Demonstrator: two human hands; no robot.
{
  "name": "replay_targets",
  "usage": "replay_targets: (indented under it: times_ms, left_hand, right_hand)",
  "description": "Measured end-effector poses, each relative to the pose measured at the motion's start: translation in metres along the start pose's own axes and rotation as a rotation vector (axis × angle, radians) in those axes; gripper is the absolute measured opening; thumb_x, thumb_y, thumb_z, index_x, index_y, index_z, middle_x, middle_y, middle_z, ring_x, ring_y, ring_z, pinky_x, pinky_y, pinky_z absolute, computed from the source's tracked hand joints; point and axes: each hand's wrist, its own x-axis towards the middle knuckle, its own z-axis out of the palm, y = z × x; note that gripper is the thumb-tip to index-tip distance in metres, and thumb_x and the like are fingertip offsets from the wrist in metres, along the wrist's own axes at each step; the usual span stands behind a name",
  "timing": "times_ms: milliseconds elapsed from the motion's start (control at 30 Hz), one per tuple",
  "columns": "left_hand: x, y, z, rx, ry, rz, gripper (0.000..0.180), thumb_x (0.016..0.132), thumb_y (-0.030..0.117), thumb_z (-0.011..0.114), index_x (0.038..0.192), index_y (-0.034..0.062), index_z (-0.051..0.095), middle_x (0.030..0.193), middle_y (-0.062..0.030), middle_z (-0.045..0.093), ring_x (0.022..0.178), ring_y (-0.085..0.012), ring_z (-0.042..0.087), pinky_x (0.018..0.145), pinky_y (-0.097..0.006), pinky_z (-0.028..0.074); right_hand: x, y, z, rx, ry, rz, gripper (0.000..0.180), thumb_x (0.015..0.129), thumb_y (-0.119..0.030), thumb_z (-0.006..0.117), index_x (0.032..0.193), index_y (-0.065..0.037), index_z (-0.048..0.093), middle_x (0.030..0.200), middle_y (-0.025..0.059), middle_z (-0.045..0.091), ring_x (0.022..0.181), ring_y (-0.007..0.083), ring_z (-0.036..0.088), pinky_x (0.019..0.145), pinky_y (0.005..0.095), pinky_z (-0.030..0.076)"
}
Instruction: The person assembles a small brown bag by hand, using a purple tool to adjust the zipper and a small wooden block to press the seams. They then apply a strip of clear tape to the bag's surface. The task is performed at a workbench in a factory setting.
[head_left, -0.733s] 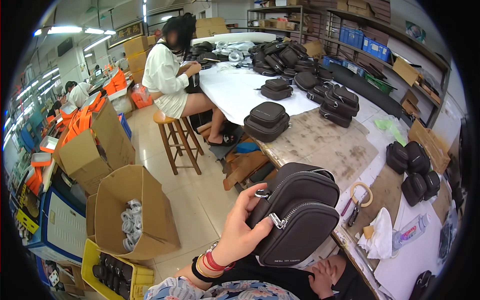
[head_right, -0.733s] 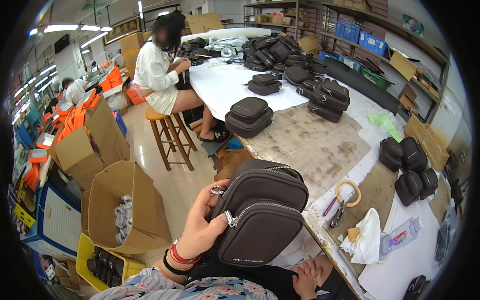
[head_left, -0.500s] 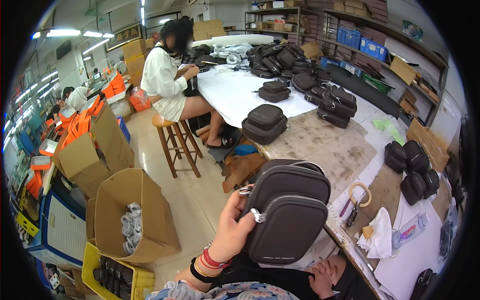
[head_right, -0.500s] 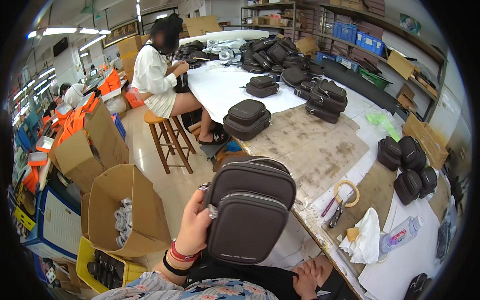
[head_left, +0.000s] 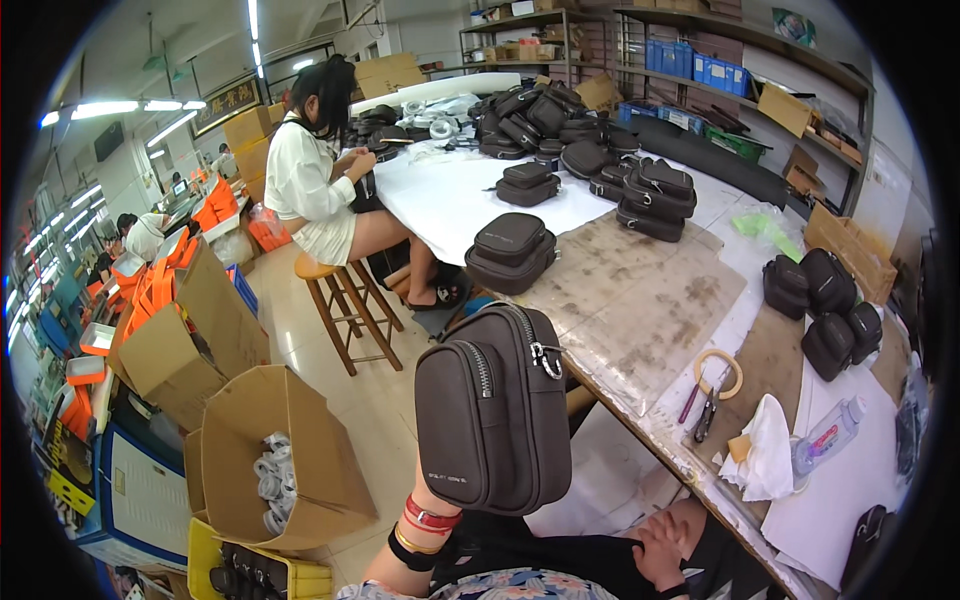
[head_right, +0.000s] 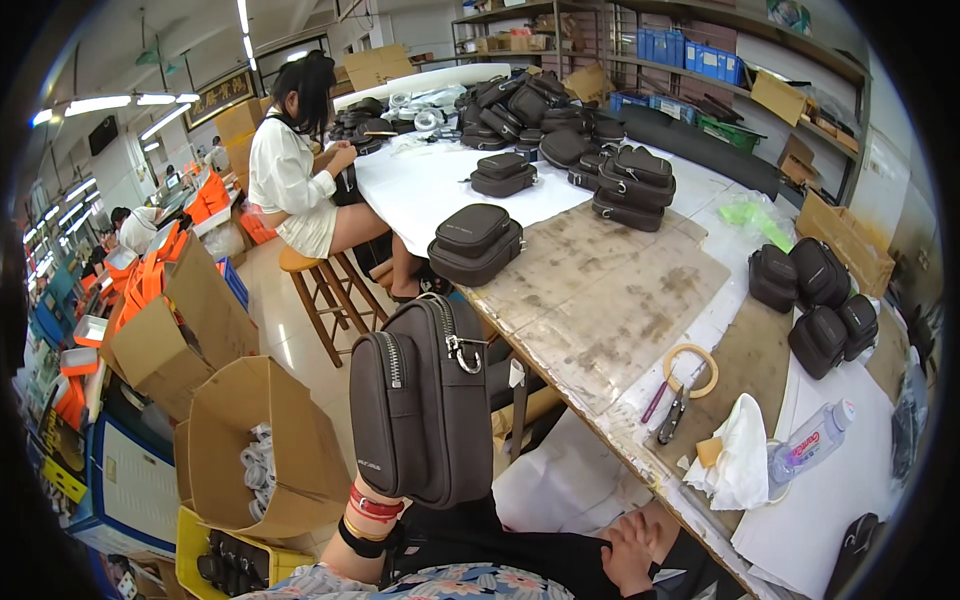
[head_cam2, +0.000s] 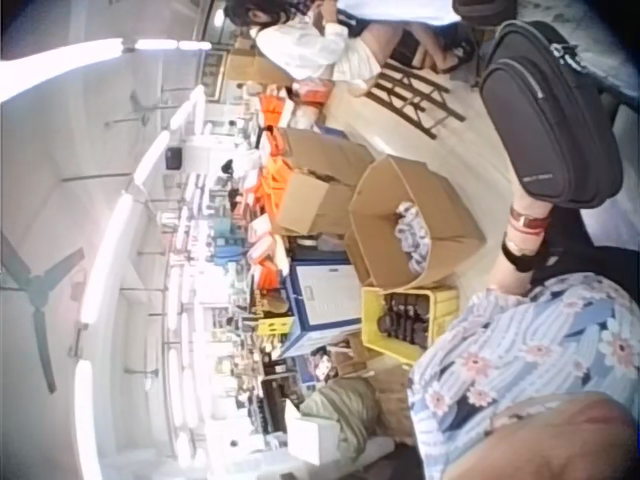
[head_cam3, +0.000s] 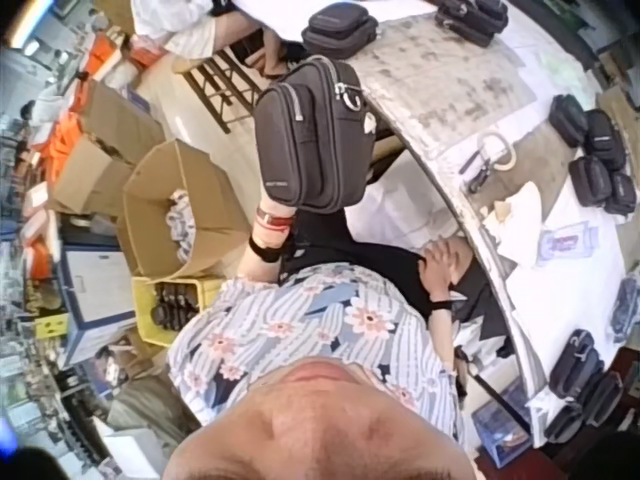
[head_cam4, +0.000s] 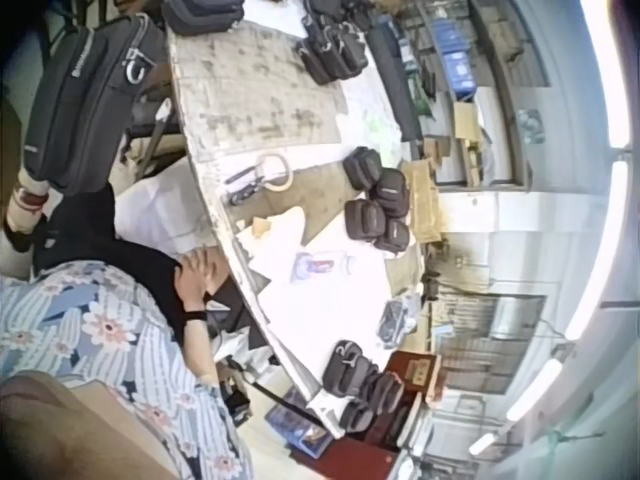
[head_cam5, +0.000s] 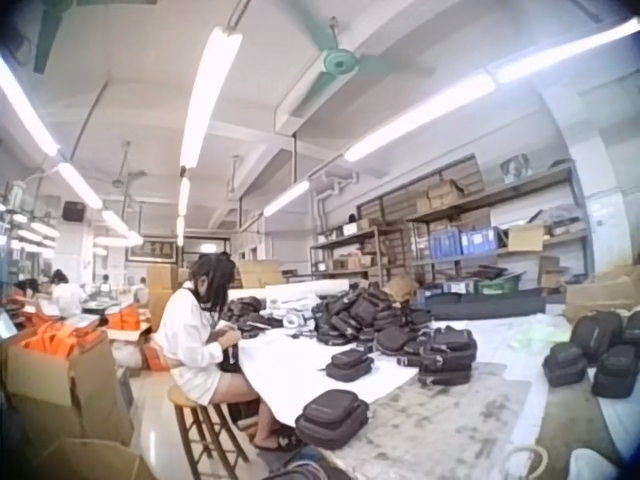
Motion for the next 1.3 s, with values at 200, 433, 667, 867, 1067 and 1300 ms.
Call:
replay_targets:
  times_ms: [200, 433, 667, 867, 1067, 1300]
  left_hand:
    - [-0.001, -0.006, -0.007, -0.019, -0.009, -0.011, 0.043, 0.104, 0.027, 0.040, 0.140, 0.0024, 0.042, 0.129, -0.0113, 0.057, 0.114, -0.0220, 0.058, 0.095, -0.037, 0.052]
    - [0.000, -0.009, -0.011, -0.027, -0.011, -0.009, 0.044, 0.105, 0.028, 0.039, 0.140, 0.0021, 0.042, 0.129, -0.0114, 0.056, 0.115, -0.0219, 0.058, 0.095, -0.038, 0.051]
    - [-0.004, -0.008, -0.013, -0.004, 0.013, 0.062, 0.045, 0.105, 0.029, 0.037, 0.140, 0.0019, 0.042, 0.129, -0.0115, 0.056, 0.116, -0.0218, 0.057, 0.095, -0.039, 0.051]
    - [-0.001, 0.007, 0.010, 0.622, 0.268, 0.370, 0.049, 0.104, 0.032, 0.039, 0.140, -0.0015, 0.040, 0.130, -0.0115, 0.053, 0.114, -0.0195, 0.056, 0.094, -0.034, 0.048]
    - [-0.008, 0.008, 0.018, 0.535, 0.313, 0.396, 0.048, 0.099, 0.023, 0.039, 0.138, -0.0051, 0.040, 0.127, -0.0142, 0.052, 0.114, -0.0217, 0.054, 0.099, -0.032, 0.043]
    - [-0.009, 0.018, 0.037, 0.684, 0.230, 0.515, 0.054, 0.083, 0.006, 0.048, 0.135, -0.0063, 0.041, 0.125, -0.0126, 0.052, 0.116, -0.0211, 0.051, 0.105, -0.035, 0.038]
  right_hand:
    - [0.000, -0.001, -0.003, 0.002, 0.012, -0.001, 0.039, 0.073, -0.028, 0.073, 0.107, -0.009, 0.070, 0.134, 0.0099, 0.054, 0.140, 0.0347, 0.030, 0.115, 0.0631, 0.011]
    - [0.001, -0.002, -0.003, -0.007, -0.001, 0.012, 0.040, 0.074, -0.029, 0.073, 0.108, -0.010, 0.070, 0.135, 0.0097, 0.054, 0.141, 0.0345, 0.029, 0.116, 0.0621, 0.010]
    - [0.001, -0.002, -0.003, -0.008, -0.013, 0.014, 0.039, 0.074, -0.030, 0.072, 0.108, -0.010, 0.070, 0.135, 0.0091, 0.053, 0.141, 0.0344, 0.028, 0.116, 0.0625, 0.010]
    - [0.000, -0.001, -0.002, -0.008, -0.019, 0.017, 0.040, 0.075, -0.030, 0.072, 0.110, -0.010, 0.070, 0.135, 0.0091, 0.053, 0.141, 0.0348, 0.027, 0.115, 0.0632, 0.010]
    - [0.002, -0.002, -0.004, -0.001, -0.036, 0.022, 0.040, 0.076, -0.030, 0.071, 0.111, -0.010, 0.070, 0.136, 0.0091, 0.053, 0.141, 0.0350, 0.027, 0.115, 0.0634, 0.010]
    - [0.002, -0.004, -0.005, 0.001, -0.029, 0.012, 0.039, 0.075, -0.029, 0.071, 0.109, -0.010, 0.070, 0.136, 0.0093, 0.053, 0.141, 0.0349, 0.027, 0.116, 0.0624, 0.009]
